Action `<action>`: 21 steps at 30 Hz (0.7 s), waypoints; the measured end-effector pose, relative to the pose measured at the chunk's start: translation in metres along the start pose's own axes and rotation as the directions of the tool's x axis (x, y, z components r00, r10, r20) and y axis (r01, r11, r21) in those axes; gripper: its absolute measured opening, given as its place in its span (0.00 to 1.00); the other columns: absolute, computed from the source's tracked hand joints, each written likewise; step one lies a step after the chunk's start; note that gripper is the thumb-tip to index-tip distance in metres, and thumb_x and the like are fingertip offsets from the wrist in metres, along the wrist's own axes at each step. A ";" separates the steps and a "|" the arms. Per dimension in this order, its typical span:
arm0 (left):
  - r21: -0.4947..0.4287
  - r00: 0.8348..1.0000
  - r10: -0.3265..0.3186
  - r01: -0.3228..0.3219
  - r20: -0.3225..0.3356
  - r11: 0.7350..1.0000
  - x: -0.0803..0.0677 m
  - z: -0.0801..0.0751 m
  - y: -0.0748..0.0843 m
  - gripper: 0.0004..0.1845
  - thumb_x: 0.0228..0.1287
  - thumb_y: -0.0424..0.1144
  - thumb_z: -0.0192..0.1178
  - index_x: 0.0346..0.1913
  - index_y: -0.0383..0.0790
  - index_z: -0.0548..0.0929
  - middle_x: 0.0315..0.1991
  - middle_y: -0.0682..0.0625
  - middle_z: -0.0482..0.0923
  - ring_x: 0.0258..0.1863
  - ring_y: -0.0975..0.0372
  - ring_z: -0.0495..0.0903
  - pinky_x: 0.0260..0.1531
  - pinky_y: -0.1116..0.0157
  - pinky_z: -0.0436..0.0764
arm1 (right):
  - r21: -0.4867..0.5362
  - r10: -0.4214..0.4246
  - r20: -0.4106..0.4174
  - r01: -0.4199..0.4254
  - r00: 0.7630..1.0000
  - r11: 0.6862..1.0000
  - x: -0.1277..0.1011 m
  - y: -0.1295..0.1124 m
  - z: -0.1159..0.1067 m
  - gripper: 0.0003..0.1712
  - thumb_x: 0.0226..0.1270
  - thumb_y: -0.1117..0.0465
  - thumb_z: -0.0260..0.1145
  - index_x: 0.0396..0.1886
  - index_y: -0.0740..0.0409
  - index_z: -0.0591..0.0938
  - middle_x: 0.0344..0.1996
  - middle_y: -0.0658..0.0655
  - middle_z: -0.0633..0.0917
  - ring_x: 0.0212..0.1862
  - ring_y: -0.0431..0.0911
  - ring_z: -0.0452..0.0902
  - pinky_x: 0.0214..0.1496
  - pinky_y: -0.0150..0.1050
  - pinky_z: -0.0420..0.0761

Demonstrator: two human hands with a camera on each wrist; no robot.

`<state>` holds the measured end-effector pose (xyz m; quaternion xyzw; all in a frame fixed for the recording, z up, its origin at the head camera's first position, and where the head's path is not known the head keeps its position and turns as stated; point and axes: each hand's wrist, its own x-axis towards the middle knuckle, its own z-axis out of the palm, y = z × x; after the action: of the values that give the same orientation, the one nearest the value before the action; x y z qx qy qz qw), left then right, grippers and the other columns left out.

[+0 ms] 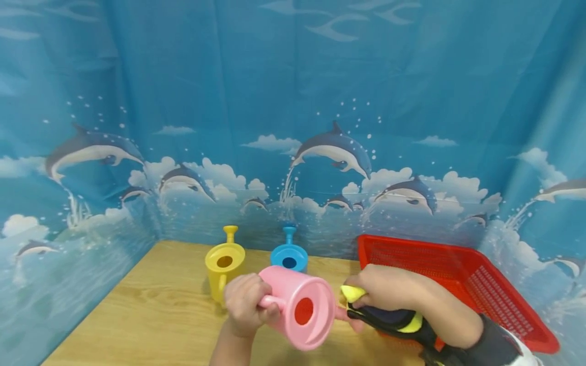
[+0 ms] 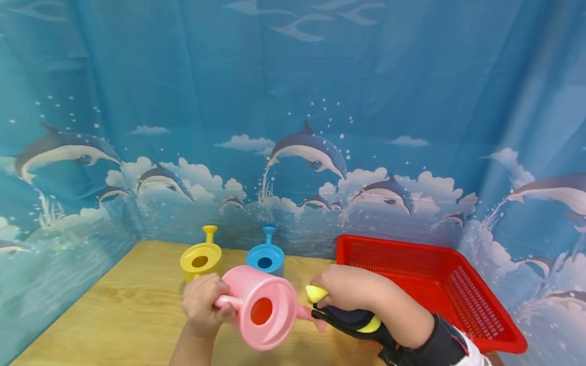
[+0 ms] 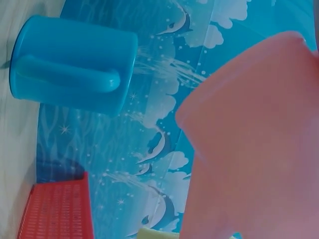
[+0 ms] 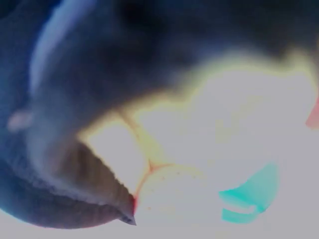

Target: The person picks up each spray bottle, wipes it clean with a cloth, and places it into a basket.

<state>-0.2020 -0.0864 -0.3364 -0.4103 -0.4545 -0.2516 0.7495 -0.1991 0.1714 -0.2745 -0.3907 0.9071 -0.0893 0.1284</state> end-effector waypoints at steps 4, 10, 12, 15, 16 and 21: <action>0.039 1.000 -0.019 0.019 -0.003 0.999 -0.003 -0.002 -0.002 0.30 0.73 0.48 0.51 0.11 0.39 0.65 0.09 0.54 0.58 0.07 0.68 0.53 0.11 0.79 0.50 | 0.021 0.048 -0.076 -0.047 0.996 0.999 -0.011 0.010 0.000 0.06 0.62 0.56 0.69 0.37 0.46 0.80 0.26 0.38 0.76 0.29 0.31 0.69 0.32 0.30 0.72; 0.121 0.998 -0.063 0.062 0.012 0.991 -0.011 -0.005 -0.005 0.30 0.72 0.49 0.52 0.11 0.38 0.66 0.09 0.53 0.59 0.07 0.66 0.53 0.08 0.76 0.52 | -0.039 0.145 -0.231 -0.158 0.962 0.987 -0.021 0.011 0.003 0.18 0.61 0.55 0.69 0.52 0.50 0.81 0.42 0.44 0.84 0.41 0.39 0.79 0.41 0.40 0.81; 0.154 0.996 -0.089 0.084 0.024 0.984 -0.015 -0.006 -0.005 0.29 0.72 0.49 0.52 0.12 0.38 0.66 0.09 0.52 0.61 0.07 0.65 0.54 0.08 0.75 0.54 | -0.036 0.181 -0.254 -0.196 0.950 0.980 -0.023 0.010 0.006 0.19 0.61 0.54 0.69 0.52 0.50 0.81 0.41 0.44 0.83 0.39 0.38 0.78 0.40 0.39 0.80; 0.211 0.990 -0.130 0.116 0.053 0.971 -0.020 -0.009 -0.004 0.29 0.72 0.49 0.51 0.13 0.38 0.67 0.10 0.52 0.62 0.07 0.64 0.55 0.07 0.74 0.56 | -0.016 0.227 -0.269 -0.240 0.936 0.971 -0.025 0.009 0.011 0.17 0.61 0.54 0.69 0.49 0.48 0.81 0.36 0.40 0.81 0.35 0.35 0.74 0.36 0.35 0.77; 0.231 0.987 -0.146 0.127 0.066 0.965 -0.022 -0.010 -0.004 0.28 0.72 0.49 0.51 0.13 0.39 0.67 0.10 0.52 0.62 0.07 0.64 0.56 0.07 0.74 0.56 | -0.009 0.245 -0.275 -0.257 0.930 0.966 -0.026 0.009 0.014 0.16 0.61 0.54 0.70 0.49 0.48 0.81 0.35 0.40 0.80 0.34 0.35 0.73 0.35 0.35 0.76; 0.350 0.930 -0.325 0.250 0.172 0.903 -0.021 -0.016 0.000 0.27 0.72 0.51 0.48 0.15 0.41 0.69 0.09 0.54 0.65 0.07 0.65 0.59 0.07 0.73 0.59 | 0.019 0.276 -0.320 -0.286 0.906 0.958 -0.033 0.013 0.028 0.18 0.59 0.55 0.71 0.50 0.49 0.81 0.37 0.40 0.82 0.37 0.36 0.76 0.38 0.37 0.78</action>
<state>-0.2042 -0.0994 -0.3594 -0.2364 -0.6276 -0.2341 0.7038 -0.1777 0.2023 -0.2992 -0.2383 0.9638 -0.1189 -0.0141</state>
